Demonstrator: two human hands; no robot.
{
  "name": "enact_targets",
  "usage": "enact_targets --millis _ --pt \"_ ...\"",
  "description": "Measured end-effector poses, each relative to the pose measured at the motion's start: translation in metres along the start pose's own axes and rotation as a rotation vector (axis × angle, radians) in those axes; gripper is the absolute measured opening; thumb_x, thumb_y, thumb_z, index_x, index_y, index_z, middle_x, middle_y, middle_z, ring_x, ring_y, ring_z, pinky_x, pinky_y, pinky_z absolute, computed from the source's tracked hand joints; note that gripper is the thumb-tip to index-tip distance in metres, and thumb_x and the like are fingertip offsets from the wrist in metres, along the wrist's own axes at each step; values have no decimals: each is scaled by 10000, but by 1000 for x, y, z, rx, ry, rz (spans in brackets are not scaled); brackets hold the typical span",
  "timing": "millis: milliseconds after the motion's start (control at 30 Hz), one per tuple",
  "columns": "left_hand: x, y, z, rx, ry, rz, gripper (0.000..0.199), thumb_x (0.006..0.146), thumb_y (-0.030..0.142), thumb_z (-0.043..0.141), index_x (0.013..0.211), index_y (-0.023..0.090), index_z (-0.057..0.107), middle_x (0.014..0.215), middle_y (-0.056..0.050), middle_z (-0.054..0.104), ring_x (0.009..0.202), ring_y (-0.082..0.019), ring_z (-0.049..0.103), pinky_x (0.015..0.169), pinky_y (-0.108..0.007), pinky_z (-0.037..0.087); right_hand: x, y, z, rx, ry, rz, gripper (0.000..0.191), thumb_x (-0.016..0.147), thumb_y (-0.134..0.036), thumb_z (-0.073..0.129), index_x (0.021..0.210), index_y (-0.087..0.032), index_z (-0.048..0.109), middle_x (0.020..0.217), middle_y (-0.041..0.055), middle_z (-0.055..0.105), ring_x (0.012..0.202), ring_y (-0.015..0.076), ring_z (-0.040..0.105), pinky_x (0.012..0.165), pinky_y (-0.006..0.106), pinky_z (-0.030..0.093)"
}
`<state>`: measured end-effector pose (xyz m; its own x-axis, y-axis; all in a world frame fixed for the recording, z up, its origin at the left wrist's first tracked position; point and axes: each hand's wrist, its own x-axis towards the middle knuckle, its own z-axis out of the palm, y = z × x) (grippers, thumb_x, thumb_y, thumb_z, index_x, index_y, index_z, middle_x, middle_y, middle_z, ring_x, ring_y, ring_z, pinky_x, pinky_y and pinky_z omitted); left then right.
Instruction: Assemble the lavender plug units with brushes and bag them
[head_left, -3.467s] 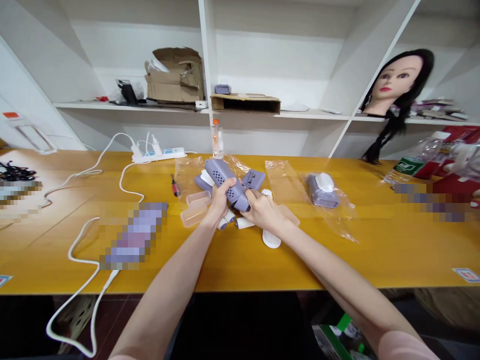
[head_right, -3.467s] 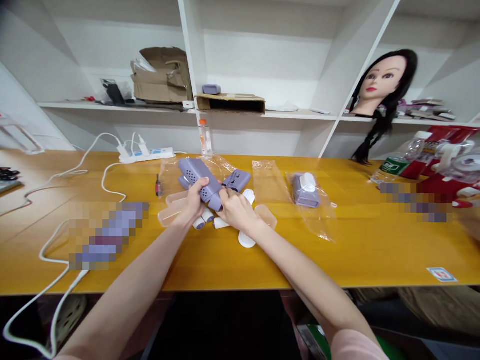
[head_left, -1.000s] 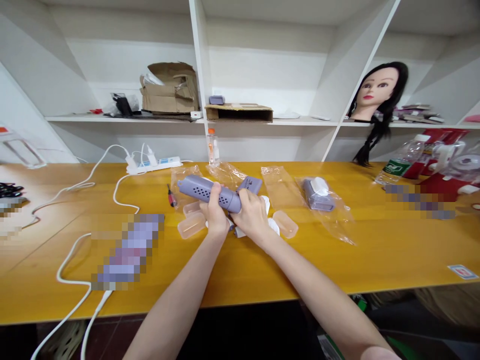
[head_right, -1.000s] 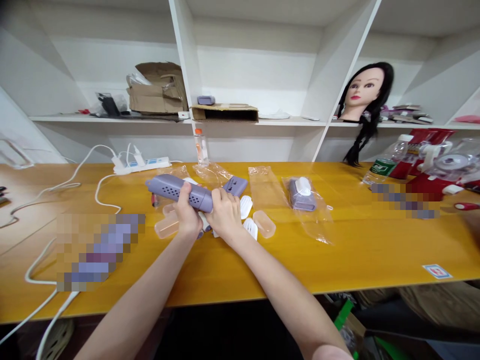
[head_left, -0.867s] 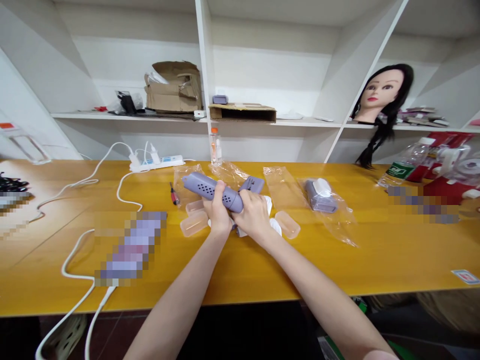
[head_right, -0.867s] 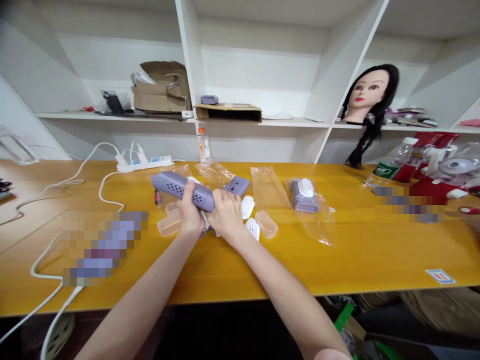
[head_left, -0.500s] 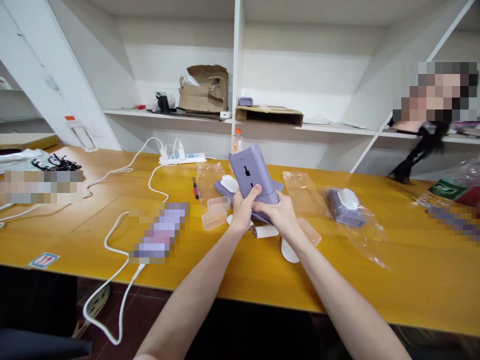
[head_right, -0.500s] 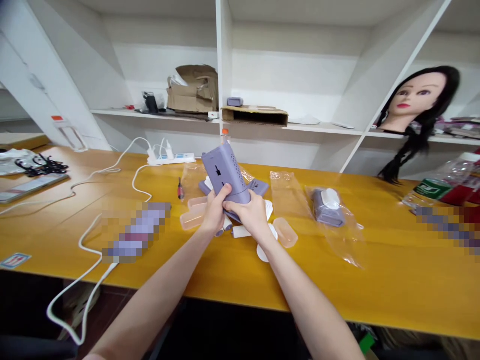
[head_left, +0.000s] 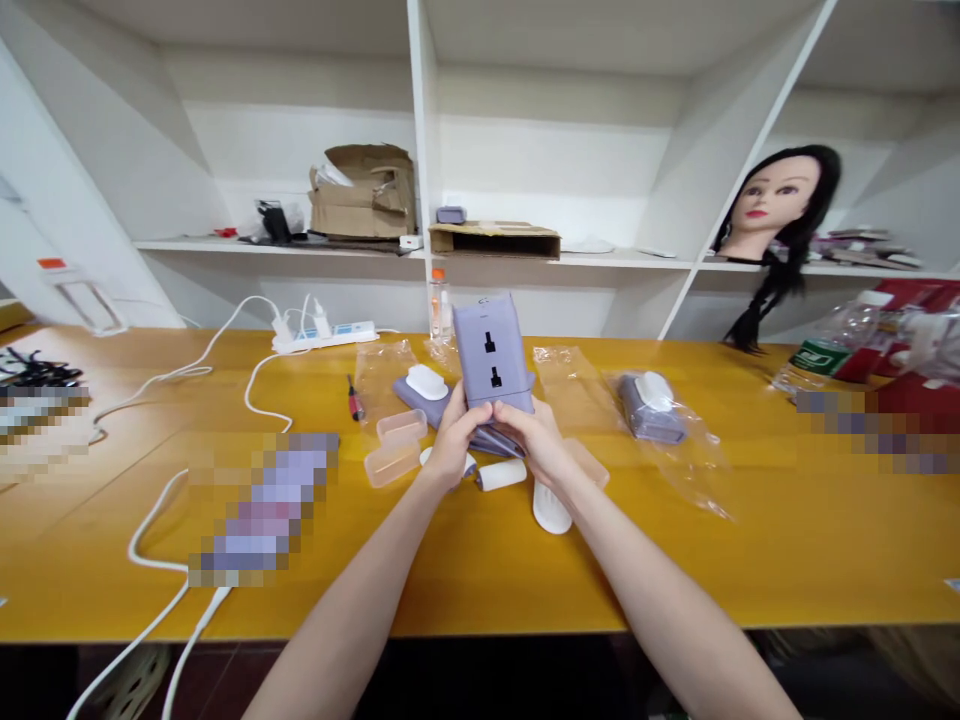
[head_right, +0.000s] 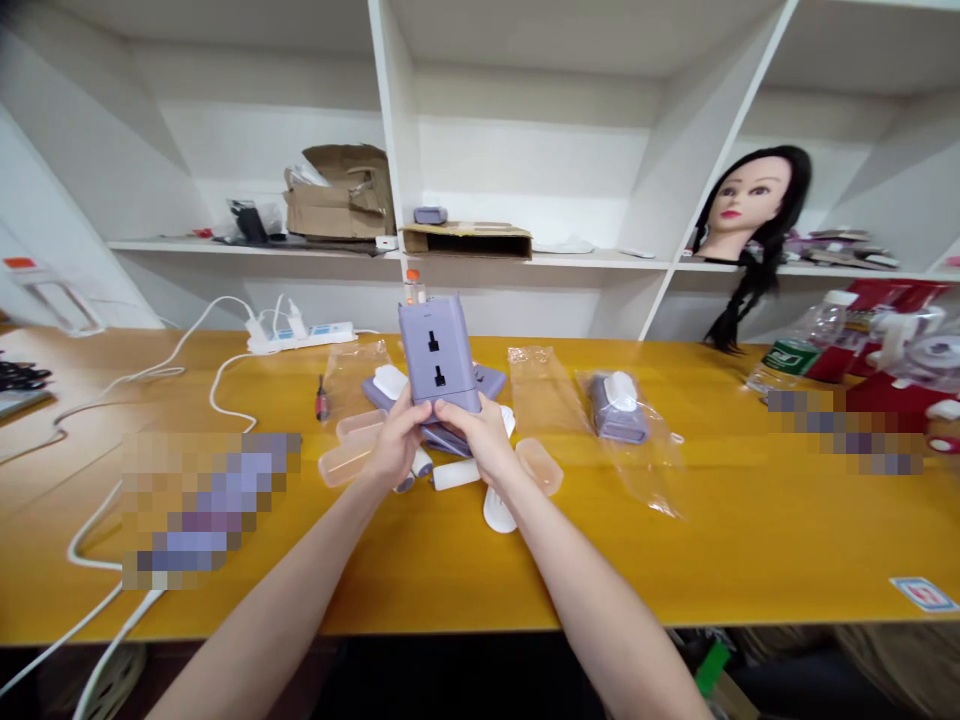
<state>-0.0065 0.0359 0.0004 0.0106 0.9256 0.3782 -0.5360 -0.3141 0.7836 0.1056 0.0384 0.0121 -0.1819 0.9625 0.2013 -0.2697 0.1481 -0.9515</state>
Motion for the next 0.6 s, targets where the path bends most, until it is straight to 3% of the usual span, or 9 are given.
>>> enact_targets --millis 133,333,433,600 --pt "-2 -4 -1 66 -34 9 561 613 131 664 1137 271 521 1058 -7 648 1006 -194 579 903 -293 412 1 1 -4 43 -38 24 428 680 -499 650 963 -182 603 920 55 684 831 204 650 768 329 504" --pt "-1 -8 -3 128 20 29 581 645 197 697 1178 262 477 1133 -26 610 1016 -181 565 888 -288 418 5 6 -10 27 -84 9 539 749 -640 478 1017 -189 599 957 63 675 875 211 632 747 326 496" --pt "0 -6 -5 137 48 20 601 618 168 700 1172 245 482 1062 -25 634 898 -169 591 821 -286 441 3 7 -9 25 -122 2 476 738 -582 552 1035 -212 590 1005 42 662 922 200 612 802 322 475" --pt "0 -1 -6 100 35 -17 548 625 146 644 1151 227 513 982 -17 653 874 -172 583 807 -288 432 -5 1 -2 83 -143 51 415 620 -297 740 1004 -224 601 957 10 670 901 179 603 823 301 453"
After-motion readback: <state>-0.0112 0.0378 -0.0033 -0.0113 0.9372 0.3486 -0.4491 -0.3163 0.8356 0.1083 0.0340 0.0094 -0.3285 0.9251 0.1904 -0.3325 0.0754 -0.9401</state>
